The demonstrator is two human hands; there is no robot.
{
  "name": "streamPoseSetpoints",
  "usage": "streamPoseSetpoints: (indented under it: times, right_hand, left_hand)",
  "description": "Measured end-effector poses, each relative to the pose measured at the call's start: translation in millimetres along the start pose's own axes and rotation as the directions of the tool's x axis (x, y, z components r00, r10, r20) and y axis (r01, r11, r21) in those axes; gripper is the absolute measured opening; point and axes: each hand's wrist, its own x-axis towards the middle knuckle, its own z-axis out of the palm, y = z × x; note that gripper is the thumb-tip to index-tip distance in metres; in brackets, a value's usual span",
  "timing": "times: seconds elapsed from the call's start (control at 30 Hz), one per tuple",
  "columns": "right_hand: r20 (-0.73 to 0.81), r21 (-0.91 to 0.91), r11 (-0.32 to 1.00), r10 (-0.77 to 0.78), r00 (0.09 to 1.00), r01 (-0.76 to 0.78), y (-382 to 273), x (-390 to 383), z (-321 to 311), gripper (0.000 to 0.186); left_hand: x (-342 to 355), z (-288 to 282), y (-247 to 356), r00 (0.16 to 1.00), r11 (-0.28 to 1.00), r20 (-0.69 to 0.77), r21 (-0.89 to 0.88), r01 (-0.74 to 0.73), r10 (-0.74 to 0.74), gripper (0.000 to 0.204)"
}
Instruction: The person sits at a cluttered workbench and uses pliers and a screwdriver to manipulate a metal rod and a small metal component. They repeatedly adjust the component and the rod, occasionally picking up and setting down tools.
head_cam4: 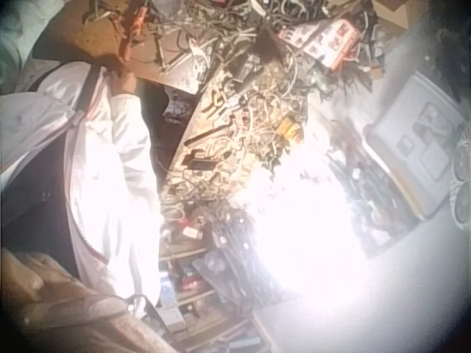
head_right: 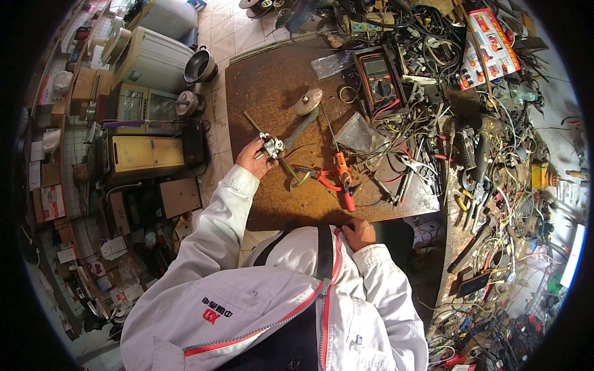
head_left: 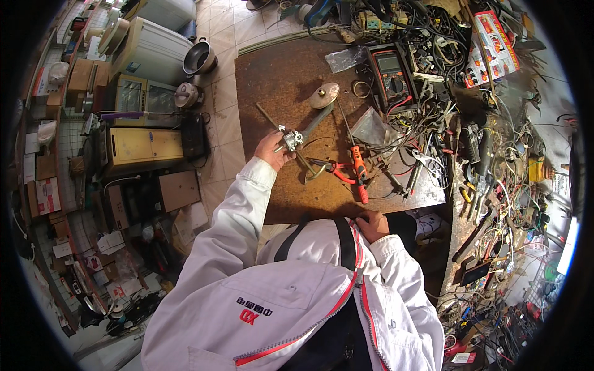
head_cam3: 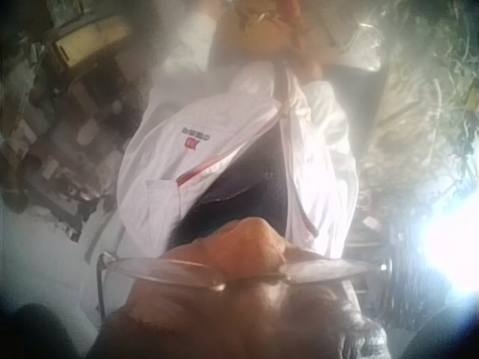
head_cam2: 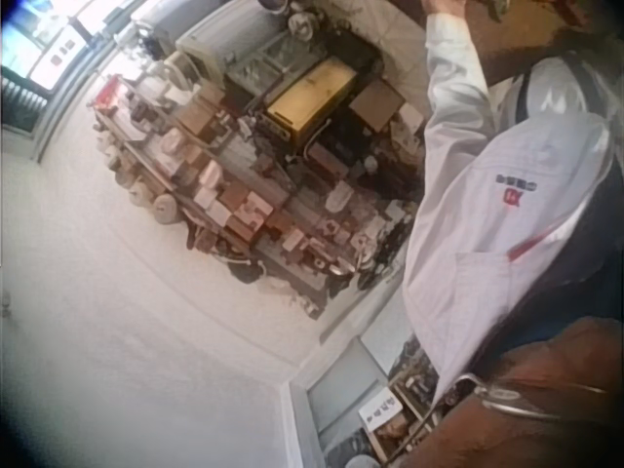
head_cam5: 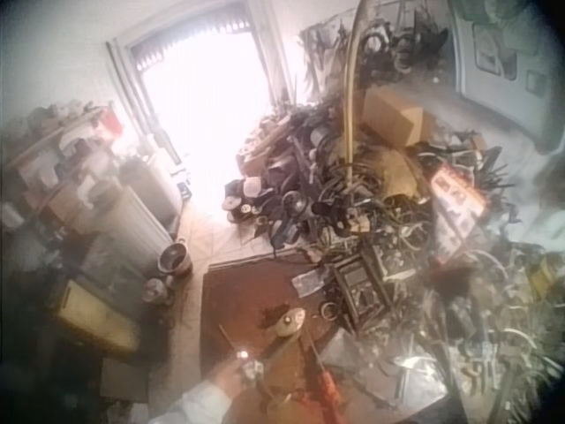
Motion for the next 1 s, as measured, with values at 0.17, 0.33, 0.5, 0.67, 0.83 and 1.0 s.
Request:
streamPoseSetpoints:
  times: [0.17,0.33,0.5,0.67,0.83,1.0]
  right_hand:
    - [-0.015,0.010,1.000,0.001,1.000,-0.001,1,-1,0,0.028]
    - [-0.015,0.036,0.999,0.008,1.000,-0.007,1,-2,0,0.028]
    - [-0.010,0.039,0.999,-0.007,1.000,0.008,2,-2,1,0.028]
    - [-0.038,0.024,0.997,-0.068,0.997,0.069,8,-2,1,0.025]
    - [-0.051,0.047,0.997,-0.060,0.997,0.062,9,-6,1,0.025]
    - [-0.022,0.065,0.997,-0.046,0.999,0.048,13,-7,4,0.026]
  left_hand:
    - [0,-3,-1,0.999,1.000,0.044,-0.004,0.002,-0.002,0.029]
    - [-3,-3,-2,1.000,1.000,0.014,0.000,0.007,-0.007,0.031]
    - [-3,-3,-1,1.000,1.000,0.013,-0.013,0.006,-0.005,0.031]
    - [-4,11,4,0.976,0.996,-0.200,0.031,-0.081,0.085,0.022]
    - [21,-2,2,0.923,0.970,-0.346,0.222,-0.096,0.171,0.021]
    - [32,-15,2,0.925,0.929,-0.336,0.366,-0.045,0.177,0.022]
